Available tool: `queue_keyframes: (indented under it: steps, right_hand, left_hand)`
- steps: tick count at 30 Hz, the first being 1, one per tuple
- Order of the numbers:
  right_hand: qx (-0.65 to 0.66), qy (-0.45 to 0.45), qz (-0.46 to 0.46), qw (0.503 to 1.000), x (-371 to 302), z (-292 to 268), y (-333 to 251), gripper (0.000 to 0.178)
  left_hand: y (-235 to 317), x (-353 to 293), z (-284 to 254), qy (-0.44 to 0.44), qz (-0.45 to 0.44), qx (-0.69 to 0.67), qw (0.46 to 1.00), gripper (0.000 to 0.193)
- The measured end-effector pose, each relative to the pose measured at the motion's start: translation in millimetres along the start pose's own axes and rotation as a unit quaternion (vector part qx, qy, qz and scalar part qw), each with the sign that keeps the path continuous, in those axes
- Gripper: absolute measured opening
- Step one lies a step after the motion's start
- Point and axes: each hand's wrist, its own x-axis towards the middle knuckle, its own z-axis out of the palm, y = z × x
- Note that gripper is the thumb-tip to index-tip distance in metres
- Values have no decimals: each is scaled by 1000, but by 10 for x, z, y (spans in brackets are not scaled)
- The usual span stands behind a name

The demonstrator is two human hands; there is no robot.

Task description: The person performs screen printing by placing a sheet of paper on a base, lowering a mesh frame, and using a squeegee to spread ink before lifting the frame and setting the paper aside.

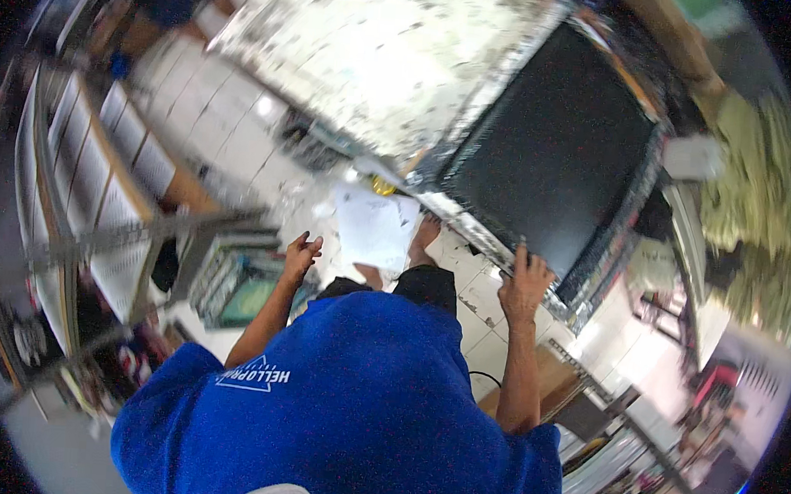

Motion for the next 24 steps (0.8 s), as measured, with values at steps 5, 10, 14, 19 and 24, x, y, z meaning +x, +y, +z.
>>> queue_keyframes:
  steps: [5,10,14,19,24]
  right_hand:
    - [-23,10,1,1000,2,66,-15,86]
    - [-64,-1,10,998,-38,77,25,81]
    - [-171,149,-127,966,-158,160,-80,64]
    - [43,-90,-188,977,-347,486,-709,57]
    - [103,-394,-64,911,-526,1191,-727,61]
  left_hand:
    - [-1180,-402,-258,100,-145,-85,981,84]
    - [-2159,-630,-187,65,-210,-101,970,85]
    - [-2616,-520,100,86,-248,-139,955,86]
    - [-3488,258,670,100,-223,-83,966,76]
    - [-4429,1313,1425,161,-311,-170,921,55]
